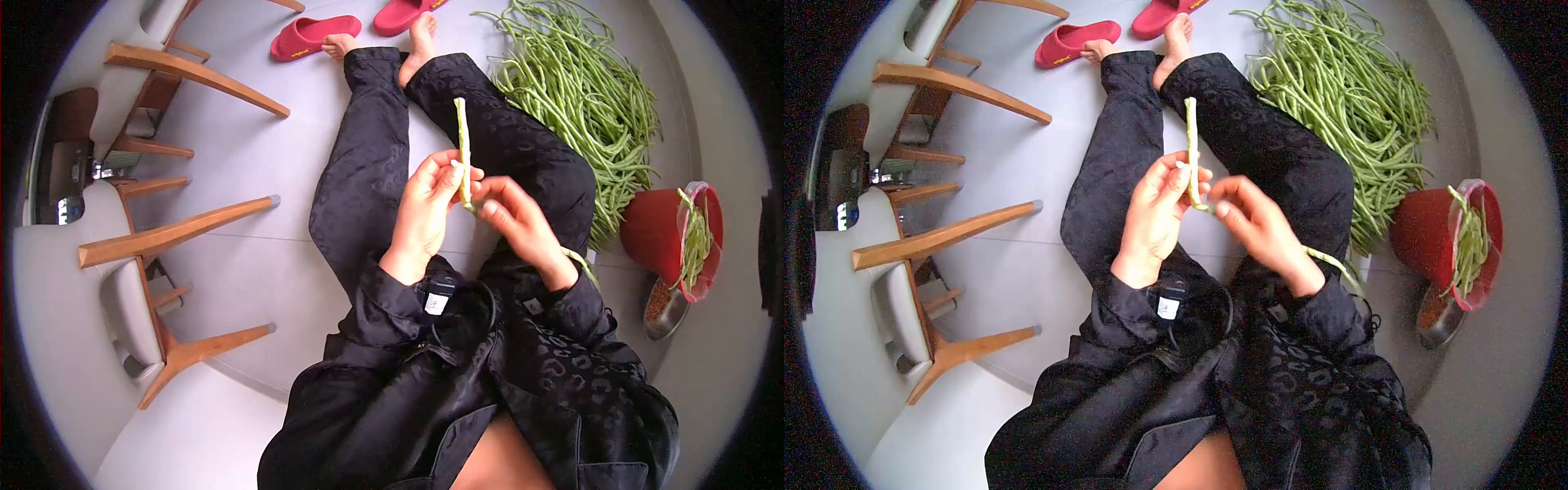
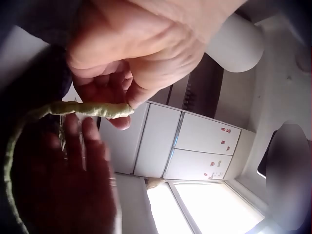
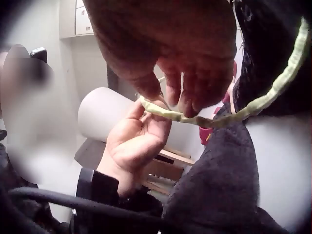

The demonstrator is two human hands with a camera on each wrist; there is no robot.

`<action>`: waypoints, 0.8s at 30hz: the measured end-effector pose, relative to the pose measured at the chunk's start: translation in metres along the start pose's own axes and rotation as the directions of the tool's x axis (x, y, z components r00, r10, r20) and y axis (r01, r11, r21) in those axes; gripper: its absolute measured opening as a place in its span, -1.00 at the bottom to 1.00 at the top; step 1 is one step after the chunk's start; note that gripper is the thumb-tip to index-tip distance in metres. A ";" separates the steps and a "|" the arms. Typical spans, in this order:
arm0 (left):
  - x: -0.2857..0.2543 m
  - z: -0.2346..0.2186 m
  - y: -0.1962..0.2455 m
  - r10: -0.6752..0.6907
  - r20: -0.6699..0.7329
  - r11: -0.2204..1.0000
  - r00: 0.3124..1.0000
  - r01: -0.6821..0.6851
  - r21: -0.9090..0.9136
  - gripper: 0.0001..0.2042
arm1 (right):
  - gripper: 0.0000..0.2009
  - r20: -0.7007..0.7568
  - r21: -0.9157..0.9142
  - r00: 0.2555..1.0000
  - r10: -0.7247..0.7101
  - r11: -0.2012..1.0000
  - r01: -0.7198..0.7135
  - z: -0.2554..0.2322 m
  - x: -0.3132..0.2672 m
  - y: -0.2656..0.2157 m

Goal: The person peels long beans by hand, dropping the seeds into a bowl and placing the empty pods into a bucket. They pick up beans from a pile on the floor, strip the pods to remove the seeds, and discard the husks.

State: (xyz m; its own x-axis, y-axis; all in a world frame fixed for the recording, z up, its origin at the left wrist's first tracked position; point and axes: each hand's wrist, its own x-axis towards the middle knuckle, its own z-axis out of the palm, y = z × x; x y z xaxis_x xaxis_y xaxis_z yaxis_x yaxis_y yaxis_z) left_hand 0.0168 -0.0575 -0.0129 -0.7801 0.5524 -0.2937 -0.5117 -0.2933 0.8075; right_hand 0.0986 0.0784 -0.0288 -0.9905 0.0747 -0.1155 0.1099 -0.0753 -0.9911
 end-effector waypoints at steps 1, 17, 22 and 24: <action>-0.001 -0.003 -0.002 0.026 0.002 0.997 1.000 -0.026 0.070 -0.78 | -0.81 -0.052 0.102 0.997 0.064 0.993 -0.058 -0.005 0.004 -0.013; 0.015 0.020 -0.009 0.258 -0.013 0.921 0.966 -0.242 0.306 -0.83 | -0.83 -0.224 0.151 0.974 -0.018 0.987 0.053 -0.008 0.028 -0.028; 0.013 0.027 -0.020 0.037 0.028 0.999 0.999 -0.037 0.003 -0.88 | -0.85 -0.344 -0.008 0.935 -0.086 0.996 0.089 -0.006 0.026 -0.025; 0.011 0.030 -0.023 0.071 0.018 0.997 0.997 -0.070 -0.035 -0.89 | -0.85 -0.322 -0.043 0.946 -0.035 0.999 0.022 -0.008 0.022 -0.022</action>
State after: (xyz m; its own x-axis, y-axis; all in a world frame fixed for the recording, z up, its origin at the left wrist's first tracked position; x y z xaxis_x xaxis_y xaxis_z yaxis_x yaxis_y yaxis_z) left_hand 0.0306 -0.0210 -0.0195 -0.8078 0.5441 -0.2267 -0.4680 -0.3583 0.8079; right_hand 0.0750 0.0896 -0.0101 -0.9141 0.3939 -0.0959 0.0911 -0.0309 -0.9954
